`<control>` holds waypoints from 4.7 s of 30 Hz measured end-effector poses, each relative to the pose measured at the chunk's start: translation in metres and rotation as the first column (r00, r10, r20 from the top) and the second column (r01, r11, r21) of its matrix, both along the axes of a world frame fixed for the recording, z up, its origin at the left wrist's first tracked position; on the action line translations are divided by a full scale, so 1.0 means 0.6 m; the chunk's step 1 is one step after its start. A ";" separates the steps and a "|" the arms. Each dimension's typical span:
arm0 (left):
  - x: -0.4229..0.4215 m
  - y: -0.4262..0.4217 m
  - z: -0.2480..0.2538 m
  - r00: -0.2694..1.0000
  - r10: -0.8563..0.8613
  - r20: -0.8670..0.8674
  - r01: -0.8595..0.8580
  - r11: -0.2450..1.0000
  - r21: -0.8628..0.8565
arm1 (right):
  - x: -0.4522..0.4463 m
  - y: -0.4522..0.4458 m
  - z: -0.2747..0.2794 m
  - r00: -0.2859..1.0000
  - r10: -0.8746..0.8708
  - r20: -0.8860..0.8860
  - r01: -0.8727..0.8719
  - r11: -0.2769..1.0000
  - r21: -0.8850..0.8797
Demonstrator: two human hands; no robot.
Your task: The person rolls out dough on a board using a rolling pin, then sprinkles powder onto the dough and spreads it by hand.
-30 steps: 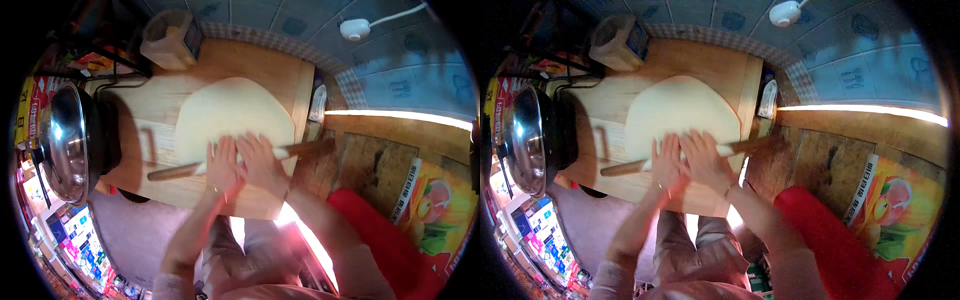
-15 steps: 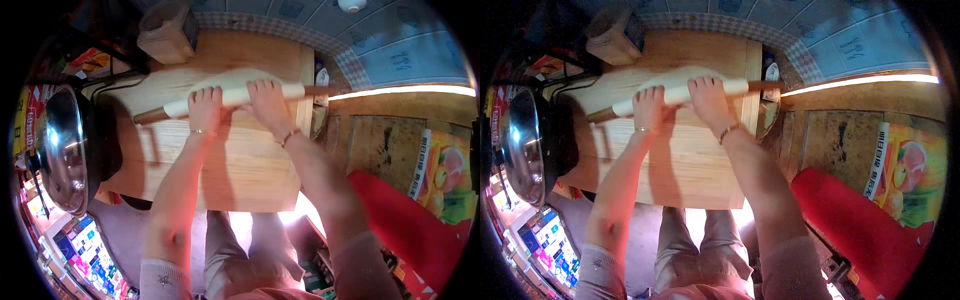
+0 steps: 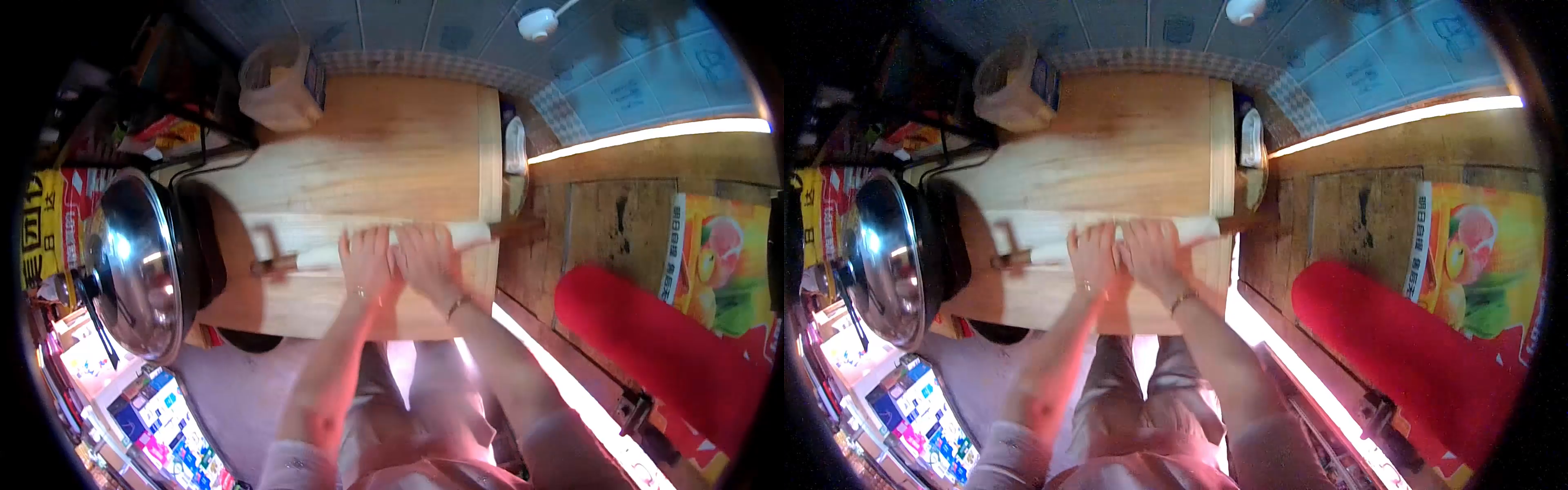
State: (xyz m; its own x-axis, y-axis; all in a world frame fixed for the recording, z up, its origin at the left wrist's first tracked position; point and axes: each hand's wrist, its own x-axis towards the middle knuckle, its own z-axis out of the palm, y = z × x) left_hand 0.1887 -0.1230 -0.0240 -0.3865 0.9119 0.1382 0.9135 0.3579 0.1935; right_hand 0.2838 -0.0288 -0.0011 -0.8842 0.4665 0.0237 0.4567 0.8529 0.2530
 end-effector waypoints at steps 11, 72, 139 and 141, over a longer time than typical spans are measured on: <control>-0.136 0.098 0.004 0.980 0.197 -0.038 -0.184 0.957 0.223 | -0.065 0.148 -0.002 0.876 -0.019 -0.483 0.021 1.000 -0.001; -0.094 0.009 -0.010 0.994 -0.084 -0.076 0.085 0.996 0.018 | 0.057 0.049 -0.014 0.935 -0.198 -0.296 0.175 0.979 -0.101; 0.196 -0.088 0.071 0.874 0.117 0.471 -0.037 0.984 -0.175 | 0.130 0.014 0.056 0.932 0.362 0.002 -0.306 0.791 -0.530; 0.135 -0.039 0.049 0.910 0.140 0.391 -0.058 0.975 -0.215 | 0.103 0.035 0.035 0.916 0.401 0.017 -0.338 0.792 -0.509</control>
